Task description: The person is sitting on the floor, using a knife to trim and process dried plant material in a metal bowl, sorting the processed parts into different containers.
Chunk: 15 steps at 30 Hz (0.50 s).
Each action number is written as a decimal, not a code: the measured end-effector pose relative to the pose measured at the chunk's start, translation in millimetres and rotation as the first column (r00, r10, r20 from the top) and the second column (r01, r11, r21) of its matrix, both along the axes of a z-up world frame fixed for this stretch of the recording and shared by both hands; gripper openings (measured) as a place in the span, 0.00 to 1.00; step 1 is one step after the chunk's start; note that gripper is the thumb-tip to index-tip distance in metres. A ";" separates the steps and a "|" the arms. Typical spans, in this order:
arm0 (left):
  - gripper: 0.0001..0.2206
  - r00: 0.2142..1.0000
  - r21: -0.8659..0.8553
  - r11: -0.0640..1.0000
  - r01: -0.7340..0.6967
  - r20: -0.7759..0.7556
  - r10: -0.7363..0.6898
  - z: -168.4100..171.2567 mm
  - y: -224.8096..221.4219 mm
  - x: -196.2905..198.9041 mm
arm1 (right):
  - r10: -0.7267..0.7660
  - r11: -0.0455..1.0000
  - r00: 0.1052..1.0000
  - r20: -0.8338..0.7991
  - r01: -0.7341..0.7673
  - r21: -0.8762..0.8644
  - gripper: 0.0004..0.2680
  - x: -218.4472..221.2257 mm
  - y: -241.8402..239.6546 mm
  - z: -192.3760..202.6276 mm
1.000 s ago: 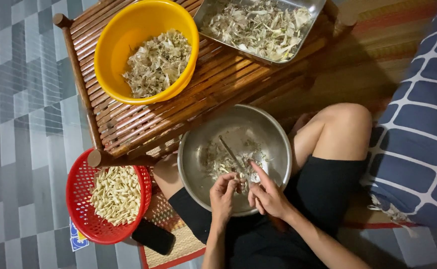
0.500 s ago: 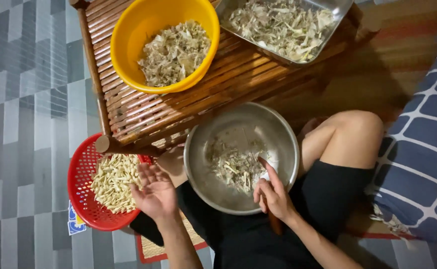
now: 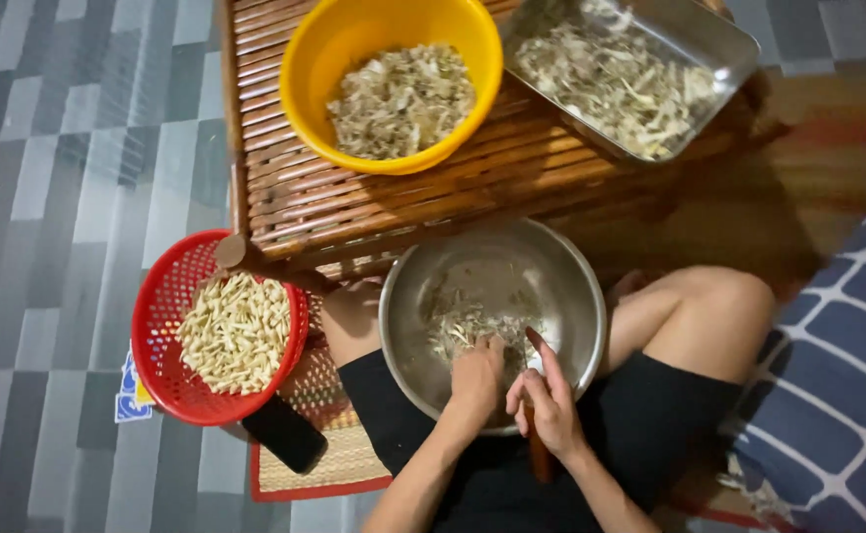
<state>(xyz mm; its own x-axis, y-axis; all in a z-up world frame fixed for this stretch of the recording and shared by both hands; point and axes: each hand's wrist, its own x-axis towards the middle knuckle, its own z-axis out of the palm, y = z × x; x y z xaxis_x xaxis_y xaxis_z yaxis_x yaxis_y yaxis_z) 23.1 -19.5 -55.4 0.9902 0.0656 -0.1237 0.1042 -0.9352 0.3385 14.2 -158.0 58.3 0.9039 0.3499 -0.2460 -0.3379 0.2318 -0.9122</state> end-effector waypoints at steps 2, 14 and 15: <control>0.10 0.990 -0.020 0.997 0.074 0.122 -0.071 10.6 -1.8 -5.6 | -0.016 1.000 1.000 0.017 0.016 0.013 0.23 -0.7 1.2 -3.3; 0.11 0.990 -0.612 0.790 -0.039 0.082 0.112 0.6 14.4 -2.5 | -0.164 0.983 0.970 -0.178 0.175 0.052 0.22 -7.3 4.9 -72.0; 0.11 0.987 -0.609 0.793 -0.018 0.117 0.112 2.0 13.8 -0.4 | -0.163 0.983 0.976 -0.146 0.173 0.063 0.22 -2.7 2.3 -119.1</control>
<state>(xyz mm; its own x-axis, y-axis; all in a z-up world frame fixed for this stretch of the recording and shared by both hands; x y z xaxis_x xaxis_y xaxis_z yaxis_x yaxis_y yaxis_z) 22.6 -5.7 -53.4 0.9958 0.0887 -0.0214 0.0651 -0.5271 0.8473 11.5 -155.7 -60.7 0.9100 0.2181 -0.3526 -0.4110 0.3616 -0.8369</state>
